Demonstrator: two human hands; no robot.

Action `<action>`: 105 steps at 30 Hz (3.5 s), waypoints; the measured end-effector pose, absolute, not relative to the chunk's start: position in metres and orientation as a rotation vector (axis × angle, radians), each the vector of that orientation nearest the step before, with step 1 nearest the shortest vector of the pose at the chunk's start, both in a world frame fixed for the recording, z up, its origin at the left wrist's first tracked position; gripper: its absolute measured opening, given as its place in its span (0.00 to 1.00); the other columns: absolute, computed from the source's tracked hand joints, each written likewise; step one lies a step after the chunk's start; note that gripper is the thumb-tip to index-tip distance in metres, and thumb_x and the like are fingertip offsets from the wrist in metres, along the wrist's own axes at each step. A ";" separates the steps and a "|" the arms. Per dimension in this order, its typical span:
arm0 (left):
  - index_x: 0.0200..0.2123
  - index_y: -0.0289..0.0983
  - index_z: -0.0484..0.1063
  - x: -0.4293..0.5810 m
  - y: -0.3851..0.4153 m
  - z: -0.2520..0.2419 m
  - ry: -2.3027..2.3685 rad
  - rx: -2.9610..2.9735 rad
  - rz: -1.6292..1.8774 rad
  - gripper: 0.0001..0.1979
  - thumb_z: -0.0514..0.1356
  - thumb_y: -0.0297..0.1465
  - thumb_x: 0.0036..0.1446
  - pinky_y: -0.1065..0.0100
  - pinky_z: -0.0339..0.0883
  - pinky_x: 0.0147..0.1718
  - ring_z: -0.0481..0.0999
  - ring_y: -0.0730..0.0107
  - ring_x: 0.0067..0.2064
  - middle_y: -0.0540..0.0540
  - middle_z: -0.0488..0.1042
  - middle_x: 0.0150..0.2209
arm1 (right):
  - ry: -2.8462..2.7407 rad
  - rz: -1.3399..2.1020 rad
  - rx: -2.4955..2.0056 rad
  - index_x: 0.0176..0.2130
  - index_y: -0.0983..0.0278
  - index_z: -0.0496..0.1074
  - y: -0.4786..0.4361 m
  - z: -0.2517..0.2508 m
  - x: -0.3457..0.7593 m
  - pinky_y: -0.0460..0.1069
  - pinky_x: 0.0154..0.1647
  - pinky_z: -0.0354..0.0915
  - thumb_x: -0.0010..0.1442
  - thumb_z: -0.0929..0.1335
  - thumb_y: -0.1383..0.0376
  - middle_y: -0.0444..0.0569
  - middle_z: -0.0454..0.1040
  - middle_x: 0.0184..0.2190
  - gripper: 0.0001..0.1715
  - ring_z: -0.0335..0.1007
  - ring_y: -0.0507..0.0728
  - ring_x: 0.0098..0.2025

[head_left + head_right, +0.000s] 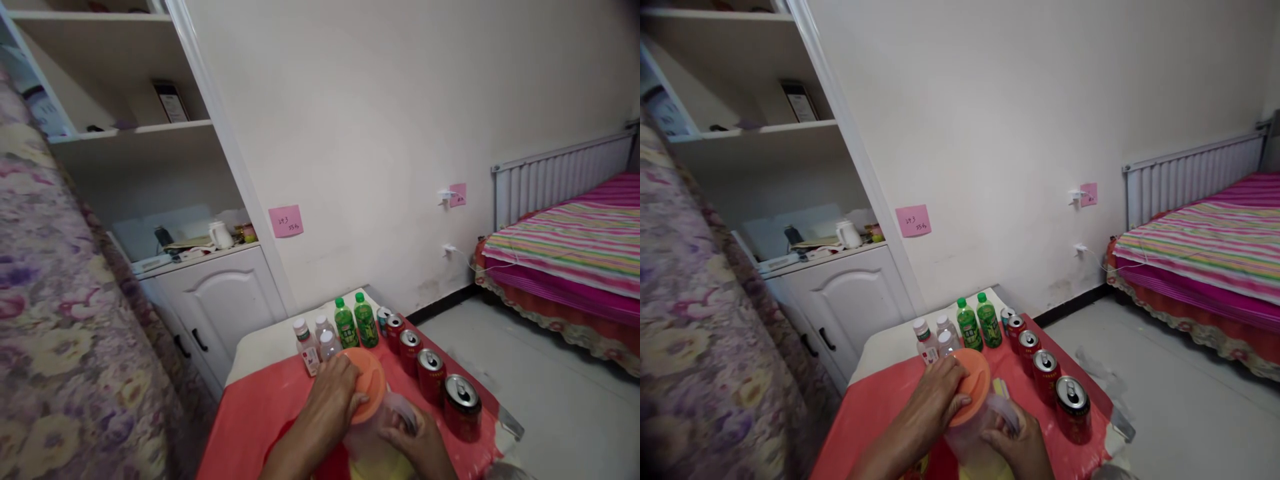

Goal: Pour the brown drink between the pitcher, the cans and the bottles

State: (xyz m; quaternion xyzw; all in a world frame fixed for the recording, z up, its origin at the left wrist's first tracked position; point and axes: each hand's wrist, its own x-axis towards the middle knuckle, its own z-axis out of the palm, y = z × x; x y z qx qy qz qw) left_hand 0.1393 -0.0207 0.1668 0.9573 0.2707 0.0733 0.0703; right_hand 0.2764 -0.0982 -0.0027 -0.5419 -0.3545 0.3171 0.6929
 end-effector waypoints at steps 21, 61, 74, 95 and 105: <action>0.31 0.37 0.70 0.138 0.005 0.193 0.610 2.936 0.032 0.08 0.52 0.24 0.58 0.68 0.60 0.35 0.68 0.68 0.36 0.48 0.72 0.36 | -0.779 0.677 -1.231 0.21 0.64 0.67 -0.098 -0.001 0.273 0.45 0.23 0.56 0.40 0.74 0.64 0.37 0.62 0.17 0.12 0.56 0.50 0.22; 0.53 0.41 0.64 0.147 0.023 0.203 -0.330 3.538 -0.275 0.14 0.45 0.28 0.69 0.63 0.48 0.21 0.66 0.66 0.25 0.47 0.73 0.35 | -0.783 0.727 -1.262 0.21 0.62 0.63 -0.102 0.005 0.274 0.46 0.25 0.54 0.39 0.72 0.61 0.38 0.60 0.17 0.14 0.55 0.51 0.23; 0.50 0.42 0.64 0.144 0.007 0.201 0.195 3.356 -0.260 0.11 0.51 0.38 0.68 0.65 0.60 0.26 0.78 0.61 0.34 0.47 0.77 0.42 | -0.827 0.723 -1.271 0.21 0.62 0.64 -0.100 0.004 0.269 0.47 0.25 0.55 0.40 0.72 0.61 0.39 0.62 0.17 0.13 0.56 0.52 0.23; 0.56 0.43 0.63 0.114 0.001 0.239 0.781 2.536 0.551 0.17 0.48 0.40 0.67 0.69 0.62 0.34 0.73 0.68 0.34 0.52 0.74 0.34 | -0.836 0.647 -1.280 0.29 0.64 0.71 -0.111 0.005 0.271 0.47 0.28 0.63 0.47 0.73 0.61 0.41 0.70 0.22 0.10 0.64 0.53 0.26; 0.57 0.38 0.65 -0.011 0.001 0.123 1.266 2.371 0.523 0.22 0.46 0.40 0.65 0.62 0.71 0.45 0.79 0.58 0.45 0.40 0.79 0.49 | -0.844 0.447 -1.418 0.47 0.62 0.71 -0.128 -0.013 0.276 0.55 0.50 0.69 0.48 0.74 0.54 0.52 0.76 0.45 0.28 0.72 0.65 0.49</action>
